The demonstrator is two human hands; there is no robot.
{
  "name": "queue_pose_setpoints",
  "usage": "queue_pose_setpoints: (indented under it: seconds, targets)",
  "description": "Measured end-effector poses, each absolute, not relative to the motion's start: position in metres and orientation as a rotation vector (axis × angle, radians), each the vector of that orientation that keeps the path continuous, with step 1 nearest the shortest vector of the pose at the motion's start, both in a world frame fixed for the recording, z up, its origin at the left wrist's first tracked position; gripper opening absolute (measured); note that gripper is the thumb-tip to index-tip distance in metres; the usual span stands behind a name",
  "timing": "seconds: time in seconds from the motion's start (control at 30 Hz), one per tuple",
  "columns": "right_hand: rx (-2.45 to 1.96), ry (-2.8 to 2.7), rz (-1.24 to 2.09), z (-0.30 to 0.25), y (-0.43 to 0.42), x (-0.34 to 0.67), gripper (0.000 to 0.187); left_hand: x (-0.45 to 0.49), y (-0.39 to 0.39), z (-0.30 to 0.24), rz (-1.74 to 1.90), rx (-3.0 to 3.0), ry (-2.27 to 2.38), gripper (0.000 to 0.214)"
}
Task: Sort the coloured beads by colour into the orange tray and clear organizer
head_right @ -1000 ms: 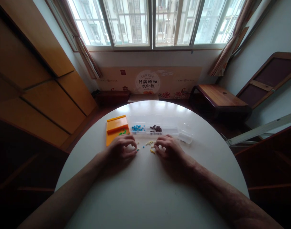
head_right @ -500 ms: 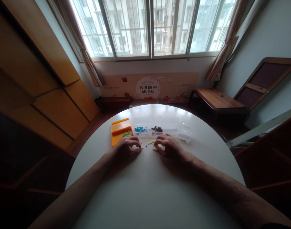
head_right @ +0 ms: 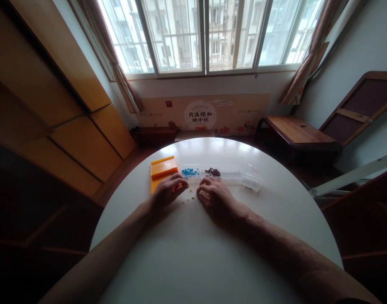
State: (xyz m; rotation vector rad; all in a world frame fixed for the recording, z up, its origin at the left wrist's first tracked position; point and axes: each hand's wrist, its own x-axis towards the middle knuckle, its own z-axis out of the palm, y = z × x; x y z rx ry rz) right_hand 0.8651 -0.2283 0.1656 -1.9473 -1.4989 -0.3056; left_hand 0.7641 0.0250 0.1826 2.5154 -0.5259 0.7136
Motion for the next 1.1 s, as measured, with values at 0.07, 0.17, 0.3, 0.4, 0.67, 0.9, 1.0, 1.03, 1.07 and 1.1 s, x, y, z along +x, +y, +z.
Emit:
queue_pose_setpoints:
  seconds: [0.07, 0.17, 0.3, 0.4, 0.67, 0.9, 1.0, 1.03, 1.07, 1.1]
  targets:
    - [-1.942, -1.503, -0.325, 0.164, -0.229, 0.865, 0.010, 0.764, 0.025, 0.183, 0.740, 2.519, -0.508, 0.015]
    - [-1.952, -1.526, -0.334, 0.163, -0.228, 0.864, 0.012, 0.764, 0.024, 0.184, 0.784, 2.550, -0.466, 0.014]
    - [-1.950, -1.547, -0.317, 0.164, -0.227, 0.862, 0.011, 0.766, 0.023, 0.184, 0.855, 2.643, -0.278, 0.016]
    - [-1.940, -1.542, -0.315, 0.165, -0.227, 0.861, 0.009, 0.774, 0.023, 0.181, 1.005, 2.693, -0.079, 0.015]
    - [-1.911, -1.510, -0.345, 0.159, -0.226, 0.866, 0.010, 0.774, 0.020, 0.184, 1.044, 2.712, -0.105, 0.018]
    - [-1.781, -1.363, -0.294, 0.161, -0.228, 0.871, 0.012, 0.759, 0.006, 0.187, 0.880, 2.608, -0.572, 0.019]
    - [-1.736, -1.350, -0.240, 0.166, -0.230, 0.871, 0.013, 0.762, 0.000, 0.184, 0.841, 2.614, -0.623, 0.022]
    - [-1.726, -1.355, -0.229, 0.167, -0.230, 0.870, 0.014, 0.762, -0.001, 0.184, 0.850, 2.612, -0.631, 0.021]
    - [-1.718, -1.363, -0.223, 0.168, -0.230, 0.870, 0.014, 0.763, -0.002, 0.184, 0.865, 2.608, -0.635, 0.020]
    - [-1.712, -1.373, -0.218, 0.169, -0.230, 0.869, 0.015, 0.764, -0.002, 0.183, 0.878, 2.606, -0.636, 0.018]
